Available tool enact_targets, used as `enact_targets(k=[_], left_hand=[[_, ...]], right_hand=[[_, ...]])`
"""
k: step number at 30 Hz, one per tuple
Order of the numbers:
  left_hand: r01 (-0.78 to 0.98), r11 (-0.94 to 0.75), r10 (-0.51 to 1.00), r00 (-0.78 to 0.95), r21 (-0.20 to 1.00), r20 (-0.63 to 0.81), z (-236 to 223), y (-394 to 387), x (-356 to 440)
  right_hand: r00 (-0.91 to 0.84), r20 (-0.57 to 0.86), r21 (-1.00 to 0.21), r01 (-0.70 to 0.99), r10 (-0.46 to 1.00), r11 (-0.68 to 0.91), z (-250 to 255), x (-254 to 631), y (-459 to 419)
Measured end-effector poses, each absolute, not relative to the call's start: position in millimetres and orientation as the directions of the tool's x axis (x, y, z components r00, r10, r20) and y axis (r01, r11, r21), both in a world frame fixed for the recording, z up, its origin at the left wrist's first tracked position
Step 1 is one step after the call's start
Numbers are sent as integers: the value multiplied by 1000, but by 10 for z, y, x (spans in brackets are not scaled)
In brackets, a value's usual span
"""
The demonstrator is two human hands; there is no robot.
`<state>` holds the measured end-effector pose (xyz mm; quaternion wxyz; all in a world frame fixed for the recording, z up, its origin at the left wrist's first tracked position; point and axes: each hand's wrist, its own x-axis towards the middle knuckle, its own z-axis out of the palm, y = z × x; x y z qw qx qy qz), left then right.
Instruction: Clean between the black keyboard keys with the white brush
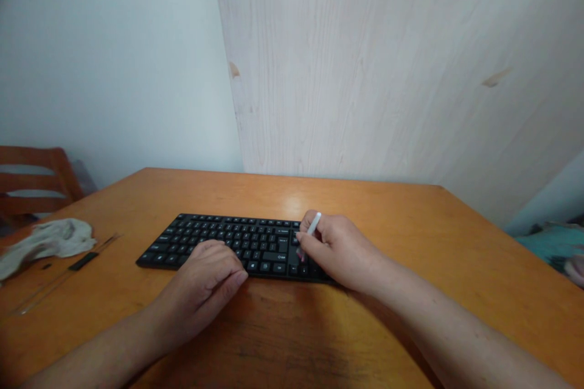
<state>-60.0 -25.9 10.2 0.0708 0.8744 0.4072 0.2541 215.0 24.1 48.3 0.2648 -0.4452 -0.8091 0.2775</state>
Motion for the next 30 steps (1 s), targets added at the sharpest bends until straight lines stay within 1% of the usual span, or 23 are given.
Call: enact_targets(k=[3,5,8,10,13,16,18,21,23,25,27,30], left_hand=[[676,-657,750,540,334,382,102,-261,-601],[675,-656,751,539,338,382,99,-260,-601],[672,-656,751,538,343,382,91,-258,-601],[672,-656,752,539,344,380,88,-259,-600],[675,-655,752,538,340,380,85,-262,-599],[674,-657,750,539,336,384,84,-263,-598],[674,-656,750,538,338,384,85,-265,-598],[678,-653,753,536,337,381,92,-272,-598],[680,-653,753,536,334,381,100,-278,-596],[683,-652,753,535,330,382,109,-282,-593],[684,-652,753,535,327,382,114,-284,-591],[684,-652,754,535,329,381,112,-282,-592]], right_hand=[[-455,207,-623,621,866,476,508,2130,197],[-482,166,-620,627,860,471,539,2119,150],[-535,65,-696,581,842,423,559,2117,100],[-556,36,-757,527,830,386,542,2125,108],[-526,80,-786,489,847,378,494,2137,171],[-463,160,-741,527,872,416,475,2133,216],[-468,182,-702,554,865,448,488,2119,199],[-532,130,-685,562,837,464,522,2093,125],[-576,57,-722,540,815,433,538,2080,78],[-596,17,-753,520,803,402,543,2072,59],[-589,20,-749,526,808,402,539,2070,74],[-528,95,-702,565,844,433,533,2086,131]])
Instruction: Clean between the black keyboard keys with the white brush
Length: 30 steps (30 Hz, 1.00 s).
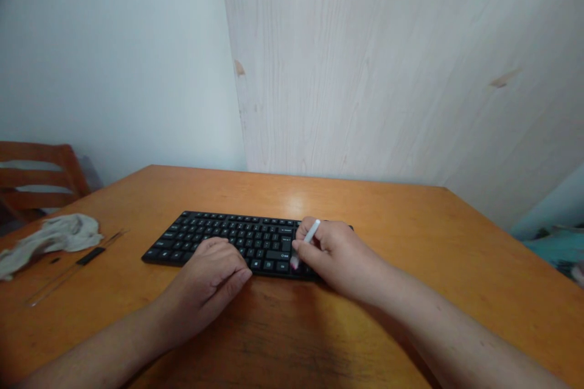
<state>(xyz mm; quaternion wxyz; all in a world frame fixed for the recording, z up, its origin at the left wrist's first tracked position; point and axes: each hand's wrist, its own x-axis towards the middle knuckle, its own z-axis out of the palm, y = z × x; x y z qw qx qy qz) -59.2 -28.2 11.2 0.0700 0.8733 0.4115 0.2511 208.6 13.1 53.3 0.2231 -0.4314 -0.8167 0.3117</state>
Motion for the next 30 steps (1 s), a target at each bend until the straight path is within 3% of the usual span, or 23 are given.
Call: enact_targets(k=[3,6,12,19,24,26,30], left_hand=[[681,-651,754,534,334,382,106,-278,-593],[682,-651,755,534,334,381,101,-268,-594],[683,-653,753,541,327,375,100,-248,-599],[682,-655,752,542,327,375,99,-258,-608],[685,-652,755,543,326,369,112,-254,-608],[689,-649,757,545,322,360,114,-254,-607],[691,-654,752,551,308,362,101,-251,-611]], right_hand=[[-454,183,-628,628,872,459,554,2128,170],[-472,151,-585,666,869,463,600,2177,161],[-583,-57,-718,588,811,373,688,2252,150],[-432,123,-552,718,893,424,700,2319,251],[-585,-57,-711,593,809,379,744,2319,195],[-548,1,-717,582,836,383,747,2338,219],[-347,247,-583,693,905,424,725,2411,355]])
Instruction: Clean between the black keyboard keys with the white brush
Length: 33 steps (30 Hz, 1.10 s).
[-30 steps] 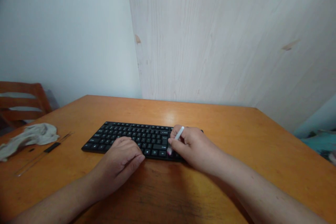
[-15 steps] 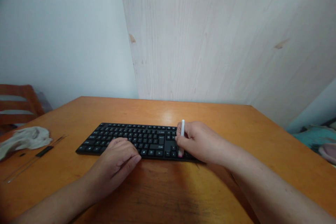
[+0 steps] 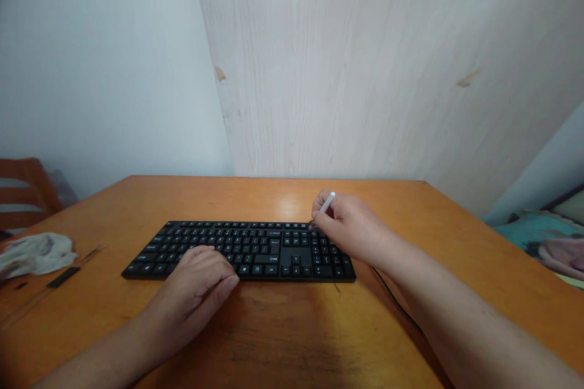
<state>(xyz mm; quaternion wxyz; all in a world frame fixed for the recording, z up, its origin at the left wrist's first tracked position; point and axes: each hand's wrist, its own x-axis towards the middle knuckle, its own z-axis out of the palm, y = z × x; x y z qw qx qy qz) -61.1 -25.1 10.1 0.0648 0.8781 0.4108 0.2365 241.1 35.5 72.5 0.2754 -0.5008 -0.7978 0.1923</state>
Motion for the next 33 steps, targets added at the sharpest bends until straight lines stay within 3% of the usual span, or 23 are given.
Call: enact_targets(k=[5,16,26,33], left_hand=[[690,-661,745,557,294,367,87,-247,-620],[691,-655,752,555,306,356,87,-241,-618],[686,-657,750,555,313,359,126,-264,-604],[687,-661,746,560,301,361,128,-260,-606]], right_hand=[[-311,282,-466,782,908,413,695,2443,440],[-425,223,-419,770,877,480,605,2373,408],[-505,112,-420,756,856,501,735,2320,244],[-563,2,-522,704,826,481,781,2310,156]])
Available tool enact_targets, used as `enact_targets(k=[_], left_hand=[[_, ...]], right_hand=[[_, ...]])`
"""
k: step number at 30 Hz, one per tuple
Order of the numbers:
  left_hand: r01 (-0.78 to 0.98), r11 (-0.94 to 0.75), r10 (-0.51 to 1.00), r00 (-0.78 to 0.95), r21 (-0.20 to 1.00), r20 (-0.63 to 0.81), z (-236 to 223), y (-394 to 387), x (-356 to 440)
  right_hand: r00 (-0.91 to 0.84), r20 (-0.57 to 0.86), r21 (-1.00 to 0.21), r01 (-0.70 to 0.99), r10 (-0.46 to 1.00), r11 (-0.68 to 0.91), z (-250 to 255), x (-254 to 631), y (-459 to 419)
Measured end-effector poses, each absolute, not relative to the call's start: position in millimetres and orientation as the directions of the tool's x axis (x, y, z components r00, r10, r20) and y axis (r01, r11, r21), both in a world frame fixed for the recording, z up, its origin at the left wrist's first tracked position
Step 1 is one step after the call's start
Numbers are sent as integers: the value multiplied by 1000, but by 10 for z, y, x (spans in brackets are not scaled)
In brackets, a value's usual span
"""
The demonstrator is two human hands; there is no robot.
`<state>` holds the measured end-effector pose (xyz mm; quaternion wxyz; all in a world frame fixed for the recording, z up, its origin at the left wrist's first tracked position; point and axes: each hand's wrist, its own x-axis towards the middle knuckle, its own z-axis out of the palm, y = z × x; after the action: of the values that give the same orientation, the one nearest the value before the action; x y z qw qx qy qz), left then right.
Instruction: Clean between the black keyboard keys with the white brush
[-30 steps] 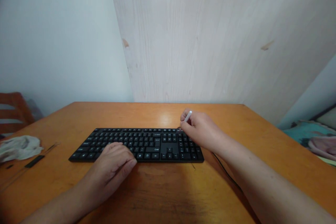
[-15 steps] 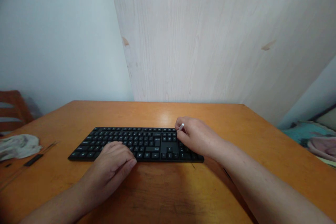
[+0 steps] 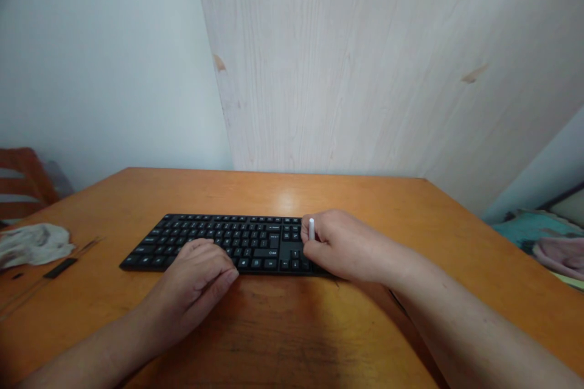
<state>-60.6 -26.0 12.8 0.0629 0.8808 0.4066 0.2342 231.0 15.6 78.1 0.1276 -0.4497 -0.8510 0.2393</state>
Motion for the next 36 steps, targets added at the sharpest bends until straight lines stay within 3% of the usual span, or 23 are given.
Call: enact_targets(k=[9,11,15,18,29,36], left_hand=[[686,-661,746,557,305,365,105,-246,-610],[686,-661,746,557,304,365,96,-248,-612],[687,-665,741,561,293,368,87,-250,-615],[689,-668,737,560,283,378,90,-252,-616],[690,-676,729,572,260,377,77,-224,-631],[678,-688,717,580,259,386,76,-225,-634]], right_hand=[[-647,-130,-703,595,752,390,845,2333,106],[-619,-88,-730,573,781,372,849,2375,151],[-444,142,-646,636,885,423,820,2463,309],[-355,230,-561,712,906,421,783,2493,401],[-334,253,-445,793,908,416,711,2437,426],[-400,145,-427,800,905,422,751,2425,378]])
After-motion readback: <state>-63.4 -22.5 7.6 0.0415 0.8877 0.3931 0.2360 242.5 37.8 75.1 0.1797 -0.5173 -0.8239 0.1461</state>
